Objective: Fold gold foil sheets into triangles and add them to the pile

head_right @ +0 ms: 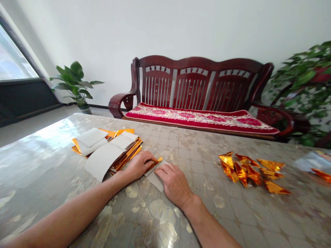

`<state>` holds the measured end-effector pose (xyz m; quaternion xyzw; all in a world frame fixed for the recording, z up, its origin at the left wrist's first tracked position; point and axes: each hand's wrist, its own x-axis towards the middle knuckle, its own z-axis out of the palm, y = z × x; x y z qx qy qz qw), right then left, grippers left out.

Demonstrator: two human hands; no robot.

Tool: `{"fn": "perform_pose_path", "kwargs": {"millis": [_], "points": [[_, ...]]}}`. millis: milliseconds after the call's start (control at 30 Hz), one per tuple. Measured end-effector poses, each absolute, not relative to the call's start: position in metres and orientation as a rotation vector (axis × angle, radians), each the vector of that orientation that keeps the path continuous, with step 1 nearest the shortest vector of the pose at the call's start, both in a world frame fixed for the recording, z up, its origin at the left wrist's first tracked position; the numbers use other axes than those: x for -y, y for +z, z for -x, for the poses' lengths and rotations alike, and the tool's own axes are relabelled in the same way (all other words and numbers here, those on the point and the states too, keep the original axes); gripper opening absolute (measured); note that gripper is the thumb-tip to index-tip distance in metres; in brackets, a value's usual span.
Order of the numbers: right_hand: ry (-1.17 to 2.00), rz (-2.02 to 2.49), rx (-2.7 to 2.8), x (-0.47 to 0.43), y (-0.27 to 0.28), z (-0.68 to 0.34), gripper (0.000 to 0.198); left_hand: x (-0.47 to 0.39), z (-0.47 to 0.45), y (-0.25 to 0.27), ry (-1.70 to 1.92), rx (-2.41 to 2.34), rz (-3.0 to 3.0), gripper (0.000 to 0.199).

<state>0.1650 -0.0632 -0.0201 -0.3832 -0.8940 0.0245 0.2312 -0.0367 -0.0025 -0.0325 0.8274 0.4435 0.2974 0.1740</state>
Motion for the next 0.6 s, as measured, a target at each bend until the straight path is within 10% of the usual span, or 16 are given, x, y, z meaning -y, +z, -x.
{"fn": "perform_pose_path", "kwargs": {"millis": [600], "points": [[-0.029,1.11,2.528,0.065,-0.021,-0.159,0.032,0.017,0.042,-0.026,1.359,-1.249,-2.23,0.023]]}}
